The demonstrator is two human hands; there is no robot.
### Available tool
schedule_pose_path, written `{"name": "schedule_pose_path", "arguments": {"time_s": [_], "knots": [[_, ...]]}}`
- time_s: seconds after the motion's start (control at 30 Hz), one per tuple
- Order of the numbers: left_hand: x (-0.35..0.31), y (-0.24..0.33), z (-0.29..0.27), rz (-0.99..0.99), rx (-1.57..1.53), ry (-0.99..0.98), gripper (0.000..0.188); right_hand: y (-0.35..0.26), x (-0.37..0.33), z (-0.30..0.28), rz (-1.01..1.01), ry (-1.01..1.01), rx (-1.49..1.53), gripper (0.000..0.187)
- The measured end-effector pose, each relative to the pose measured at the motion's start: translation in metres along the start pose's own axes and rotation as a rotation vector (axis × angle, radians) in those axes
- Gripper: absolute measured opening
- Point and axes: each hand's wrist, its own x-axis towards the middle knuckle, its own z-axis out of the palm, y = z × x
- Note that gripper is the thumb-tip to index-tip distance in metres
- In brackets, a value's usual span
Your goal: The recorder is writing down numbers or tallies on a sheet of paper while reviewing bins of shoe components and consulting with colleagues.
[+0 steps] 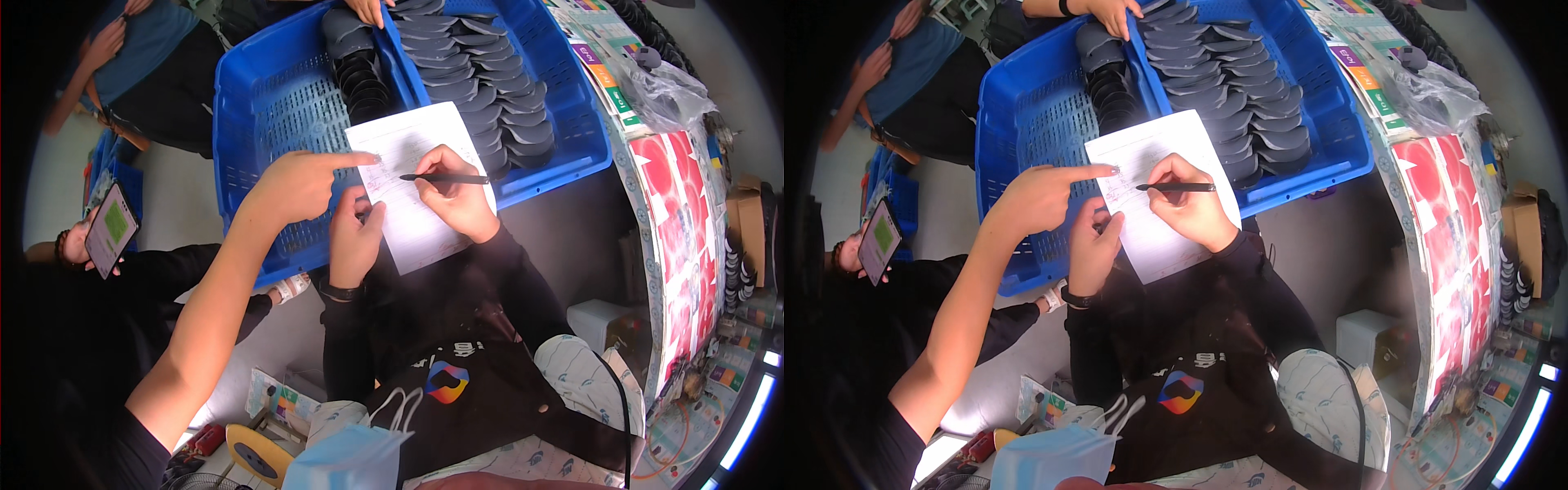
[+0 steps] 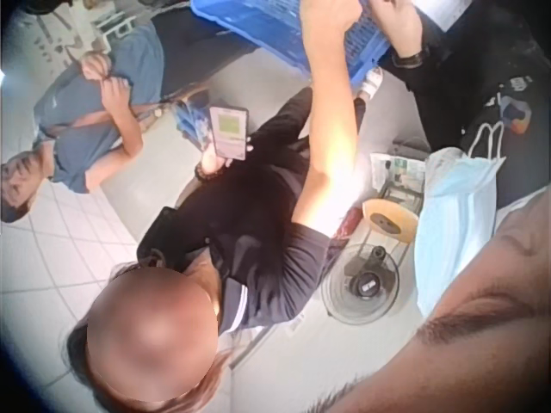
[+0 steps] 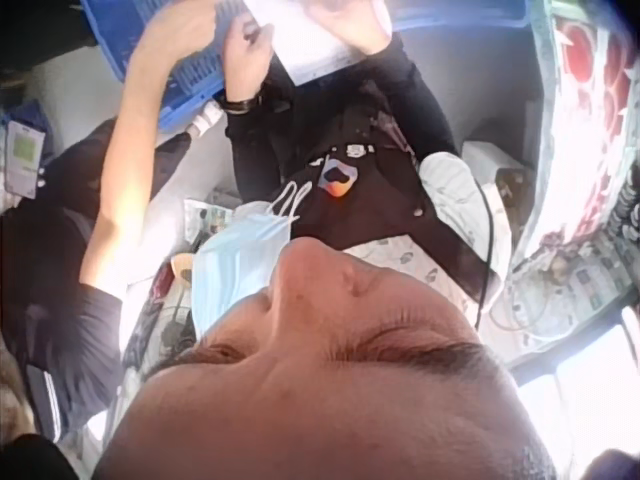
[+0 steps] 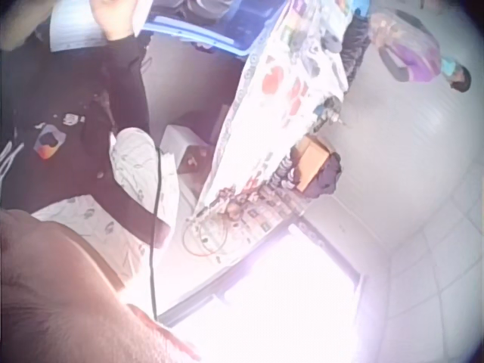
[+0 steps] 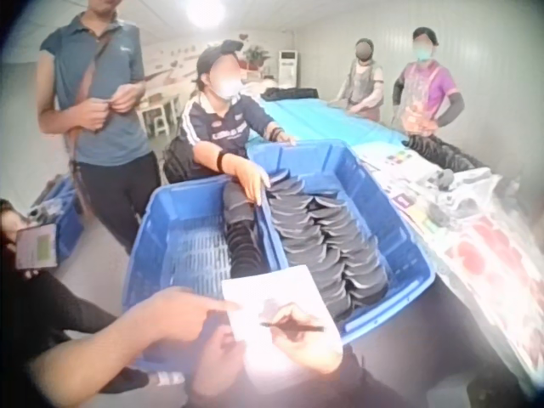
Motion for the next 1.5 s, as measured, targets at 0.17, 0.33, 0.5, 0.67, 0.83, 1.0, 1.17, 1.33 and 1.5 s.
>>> {"name": "schedule_pose_path", "arguments": {"time_s": [0.17,0.33,0.5,0.67,0.83,1.0,1.17,1.33,1.5], "knots": [[-0.003,-0.003,-0.010,0.106,0.150,0.021,0.025,0.002,-0.001,0.015,-0.015,-0.011,-0.088,0.015],[0.001,0.000,-0.014,0.060,0.153,0.014,0.027,0.010,-0.001,0.018,-0.034,0.036,-0.239,0.016],[0.002,-0.007,-0.012,0.135,0.122,0.013,0.027,0.004,-0.003,0.019,-0.032,0.007,-0.321,0.015],[0.002,-0.008,-0.011,0.109,0.108,0.018,0.027,0.007,-0.004,0.020,-0.051,0.007,-0.315,0.016],[0.001,-0.005,-0.014,0.075,0.146,0.047,0.027,0.005,-0.001,0.022,-0.077,-0.004,-0.346,0.015],[0.006,-0.002,-0.006,0.059,0.127,0.024,0.026,0.004,-0.002,0.012,-0.061,0.006,-0.375,0.014],[0.001,0.002,-0.009,0.038,0.085,0.047,0.025,0.004,-0.001,0.017,-0.018,-0.031,-0.296,0.015],[0.002,-0.003,-0.012,0.056,0.099,0.042,0.026,0.003,-0.001,0.021,-0.082,0.013,-0.272,0.014],[0.003,-0.004,-0.011,0.058,0.093,0.035,0.026,0.004,-0.003,0.019,-0.055,0.012,-0.295,0.015]]}}
